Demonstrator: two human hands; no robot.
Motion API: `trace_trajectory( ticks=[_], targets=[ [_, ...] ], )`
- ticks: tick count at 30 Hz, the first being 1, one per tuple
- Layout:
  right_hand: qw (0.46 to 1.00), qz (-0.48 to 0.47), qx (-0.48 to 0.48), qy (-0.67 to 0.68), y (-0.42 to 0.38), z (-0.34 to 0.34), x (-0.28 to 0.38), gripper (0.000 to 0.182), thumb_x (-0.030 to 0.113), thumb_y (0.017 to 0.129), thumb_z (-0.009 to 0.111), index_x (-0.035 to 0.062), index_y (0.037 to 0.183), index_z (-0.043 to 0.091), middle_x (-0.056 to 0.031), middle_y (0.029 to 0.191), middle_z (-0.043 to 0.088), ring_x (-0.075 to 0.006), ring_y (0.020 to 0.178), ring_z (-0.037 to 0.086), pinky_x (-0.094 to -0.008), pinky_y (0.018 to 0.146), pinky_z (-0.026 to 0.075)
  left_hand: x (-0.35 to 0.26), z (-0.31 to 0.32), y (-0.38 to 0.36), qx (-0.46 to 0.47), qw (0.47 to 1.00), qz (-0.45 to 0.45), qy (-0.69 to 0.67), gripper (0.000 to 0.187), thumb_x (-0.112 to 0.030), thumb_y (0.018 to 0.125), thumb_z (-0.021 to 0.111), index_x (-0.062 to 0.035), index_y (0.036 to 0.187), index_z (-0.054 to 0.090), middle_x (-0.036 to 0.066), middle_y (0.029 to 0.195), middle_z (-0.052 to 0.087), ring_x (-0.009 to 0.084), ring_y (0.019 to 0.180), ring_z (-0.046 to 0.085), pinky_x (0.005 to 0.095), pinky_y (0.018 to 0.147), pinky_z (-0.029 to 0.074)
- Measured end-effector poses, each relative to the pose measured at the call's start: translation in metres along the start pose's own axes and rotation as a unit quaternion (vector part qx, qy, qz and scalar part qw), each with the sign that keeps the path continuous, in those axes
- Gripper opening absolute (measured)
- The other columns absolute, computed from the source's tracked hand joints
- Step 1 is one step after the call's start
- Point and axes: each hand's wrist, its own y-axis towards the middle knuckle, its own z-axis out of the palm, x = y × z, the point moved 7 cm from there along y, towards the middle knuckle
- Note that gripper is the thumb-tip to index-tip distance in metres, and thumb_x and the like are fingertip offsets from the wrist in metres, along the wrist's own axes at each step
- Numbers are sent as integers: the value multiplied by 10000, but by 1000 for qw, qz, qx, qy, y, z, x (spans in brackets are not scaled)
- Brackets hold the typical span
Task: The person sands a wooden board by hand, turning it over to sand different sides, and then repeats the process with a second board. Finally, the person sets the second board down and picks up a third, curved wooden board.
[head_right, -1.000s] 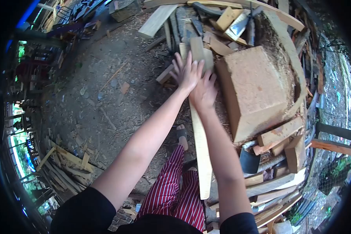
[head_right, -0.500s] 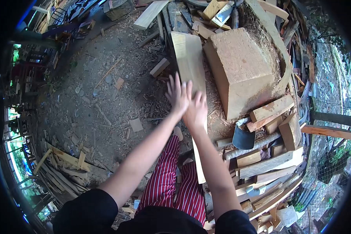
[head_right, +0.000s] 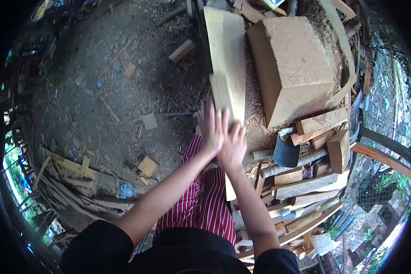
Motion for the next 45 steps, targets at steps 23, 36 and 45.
trace_trajectory(
  ticks=[23,36,45],
  targets=[
    [988,-33,-149,33,131,-41,13,769,246,832,571,155,1491,185,-203,1172,464,-381,1080,508,-413,688,589,21,-6,164,-7,995,-71,-67,478,-379,959,380,-70,1310,478,199,1353,462,410,1076,474,487,913,404],
    [998,-12,-42,42,-58,5,-25,753,237,777,620,91,1453,321,-207,1081,469,-354,909,526,-394,651,550,-30,-24,-48,106,991,-84,-17,639,-339,958,464,-1,1462,265,178,965,484,318,838,504,445,764,409],
    [988,-36,-152,16,112,-42,5,760,238,787,614,104,1464,294,-162,998,501,-304,883,565,-331,539,568,-11,-34,135,11,1000,-6,-3,570,-330,965,434,-6,1425,340,208,1051,494,356,921,511,456,808,404]
  ],
)
